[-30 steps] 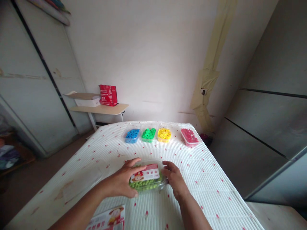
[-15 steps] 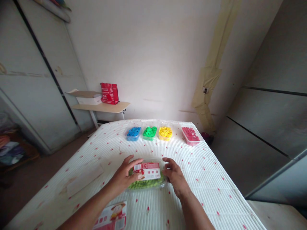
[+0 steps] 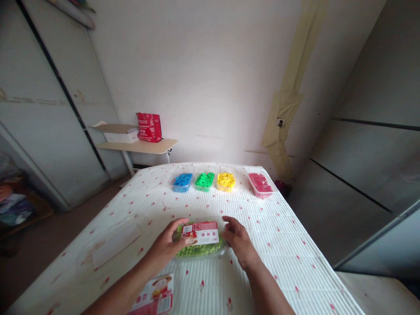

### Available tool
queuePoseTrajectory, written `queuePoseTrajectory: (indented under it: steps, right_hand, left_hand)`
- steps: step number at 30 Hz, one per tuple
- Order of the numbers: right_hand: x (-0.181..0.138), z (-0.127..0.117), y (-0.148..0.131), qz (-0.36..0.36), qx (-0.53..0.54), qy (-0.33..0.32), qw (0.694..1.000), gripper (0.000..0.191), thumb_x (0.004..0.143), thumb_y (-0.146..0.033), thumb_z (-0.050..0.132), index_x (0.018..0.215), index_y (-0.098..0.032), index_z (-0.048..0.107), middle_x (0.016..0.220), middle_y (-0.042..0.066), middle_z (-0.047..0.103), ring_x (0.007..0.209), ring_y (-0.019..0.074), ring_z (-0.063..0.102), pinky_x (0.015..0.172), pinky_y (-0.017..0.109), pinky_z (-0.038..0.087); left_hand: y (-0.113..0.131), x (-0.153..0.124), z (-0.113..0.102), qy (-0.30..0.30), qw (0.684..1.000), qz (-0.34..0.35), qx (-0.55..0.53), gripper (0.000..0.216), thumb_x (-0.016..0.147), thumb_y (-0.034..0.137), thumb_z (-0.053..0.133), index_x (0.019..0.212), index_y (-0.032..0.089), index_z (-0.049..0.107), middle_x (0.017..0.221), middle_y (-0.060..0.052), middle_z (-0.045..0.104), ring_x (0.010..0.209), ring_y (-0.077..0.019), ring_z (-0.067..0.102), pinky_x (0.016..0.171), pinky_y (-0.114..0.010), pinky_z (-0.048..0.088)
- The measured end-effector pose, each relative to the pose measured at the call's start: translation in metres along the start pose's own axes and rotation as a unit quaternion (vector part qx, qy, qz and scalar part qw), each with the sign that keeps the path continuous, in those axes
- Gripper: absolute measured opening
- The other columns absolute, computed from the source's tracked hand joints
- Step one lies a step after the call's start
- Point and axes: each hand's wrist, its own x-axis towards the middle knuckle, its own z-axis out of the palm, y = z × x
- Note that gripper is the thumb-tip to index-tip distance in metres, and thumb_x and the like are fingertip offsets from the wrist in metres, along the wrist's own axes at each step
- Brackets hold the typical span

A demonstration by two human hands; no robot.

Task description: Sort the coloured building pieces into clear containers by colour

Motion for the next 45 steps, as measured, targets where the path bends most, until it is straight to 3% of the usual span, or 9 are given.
queuePoseTrajectory:
  steps: [6, 10, 14, 18, 22, 27, 33, 39, 45]
  right_hand:
    - [-0.003, -0.006, -0.010, 0.005, -0.047, 0.013, 0.999, 0.038, 0.073, -0.046, 0.056, 0.101, -0.020, 0.058, 0.084, 0.002, 0.056, 0.071, 0.0152, 0.053, 0.054, 0.026, 0.043]
    - [-0.009, -0.019, -0.024, -0.009, -0.113, -0.032, 0.993, 0.024, 0.070, -0.038, 0.061, 0.086, -0.020, 0.061, 0.080, 0.001, 0.059, 0.071, 0.0156, 0.054, 0.058, 0.027, 0.045]
    - [-0.015, -0.027, -0.030, -0.039, -0.173, -0.097, 0.979, 0.017, 0.067, -0.024, 0.061, 0.083, -0.020, 0.063, 0.094, 0.004, 0.062, 0.082, 0.0184, 0.057, 0.068, 0.030, 0.047]
    - [-0.015, -0.025, -0.024, -0.092, -0.240, -0.089, 0.962, 0.012, 0.066, -0.024, 0.063, 0.078, -0.021, 0.063, 0.098, 0.005, 0.061, 0.102, 0.0237, 0.053, 0.076, 0.032, 0.047]
    - [-0.009, -0.012, -0.010, -0.138, -0.277, -0.073, 0.948, 0.016, 0.069, -0.027, 0.064, 0.083, -0.021, 0.063, 0.099, 0.006, 0.059, 0.090, 0.0216, 0.057, 0.068, 0.031, 0.048]
    - [-0.004, 0.003, -0.004, -0.208, -0.329, -0.048, 0.920, 0.018, 0.080, -0.032, 0.054, 0.088, -0.020, 0.064, 0.094, 0.007, 0.060, 0.088, 0.0209, 0.058, 0.079, 0.034, 0.047]
    - [-0.011, 0.005, -0.007, -0.193, -0.386, -0.090, 0.898, 0.034, 0.074, -0.033, 0.062, 0.107, -0.022, 0.061, 0.121, 0.010, 0.054, 0.129, 0.0279, 0.032, 0.099, 0.041, 0.036]
    - [-0.007, 0.015, 0.005, -0.210, -0.342, 0.019, 0.916, 0.025, 0.062, -0.018, 0.066, 0.084, -0.020, 0.056, 0.118, 0.011, 0.052, 0.122, 0.0267, 0.042, 0.092, 0.038, 0.043]
    - [-0.011, 0.020, -0.003, -0.183, -0.408, 0.042, 0.893, 0.025, 0.059, -0.011, 0.064, 0.082, -0.019, 0.055, 0.129, 0.017, 0.045, 0.109, 0.0294, 0.054, 0.085, 0.041, 0.047]
  left_hand:
    - [-0.007, 0.003, 0.000, 0.027, 0.996, -0.017, -0.084, 0.050, 0.067, 0.026, 0.056, 0.116, 0.015, 0.050, 0.121, -0.009, 0.054, 0.116, -0.0242, 0.047, 0.097, -0.036, 0.035]
    - [-0.007, -0.001, -0.003, 0.027, 0.987, -0.027, -0.156, 0.055, 0.065, 0.023, 0.057, 0.119, 0.016, 0.050, 0.121, -0.007, 0.055, 0.114, -0.0237, 0.049, 0.096, -0.034, 0.036]
    - [-0.004, -0.006, -0.009, 0.001, 0.965, -0.063, -0.256, 0.057, 0.065, 0.020, 0.056, 0.122, 0.016, 0.048, 0.120, -0.007, 0.057, 0.108, -0.0227, 0.053, 0.092, -0.033, 0.039]
    - [-0.007, -0.008, -0.013, -0.012, 0.946, -0.068, -0.318, 0.057, 0.067, 0.016, 0.050, 0.125, 0.016, 0.047, 0.106, -0.005, 0.064, 0.102, -0.0217, 0.057, 0.089, -0.033, 0.040]
    - [-0.010, -0.008, -0.013, -0.011, 0.941, -0.065, -0.331, 0.059, 0.065, 0.014, 0.049, 0.124, 0.015, 0.049, 0.102, -0.006, 0.065, 0.097, -0.0223, 0.059, 0.085, -0.033, 0.041]
    - [-0.009, -0.008, -0.013, -0.013, 0.938, -0.077, -0.339, 0.062, 0.063, 0.015, 0.048, 0.125, 0.015, 0.050, 0.112, -0.006, 0.062, 0.095, -0.0219, 0.060, 0.082, -0.032, 0.043]
    - [-0.008, -0.009, -0.013, -0.016, 0.941, -0.075, -0.329, 0.063, 0.064, 0.015, 0.048, 0.127, 0.015, 0.048, 0.112, -0.006, 0.062, 0.096, -0.0211, 0.059, 0.081, -0.030, 0.043]
    - [-0.007, -0.009, -0.013, -0.012, 0.940, -0.072, -0.334, 0.062, 0.064, 0.013, 0.047, 0.126, 0.016, 0.049, 0.119, -0.004, 0.059, 0.100, -0.0206, 0.057, 0.084, -0.029, 0.041]
    - [-0.006, -0.009, -0.014, -0.003, 0.936, -0.080, -0.342, 0.063, 0.062, 0.013, 0.049, 0.125, 0.016, 0.050, 0.110, -0.005, 0.063, 0.092, -0.0200, 0.060, 0.081, -0.029, 0.042]
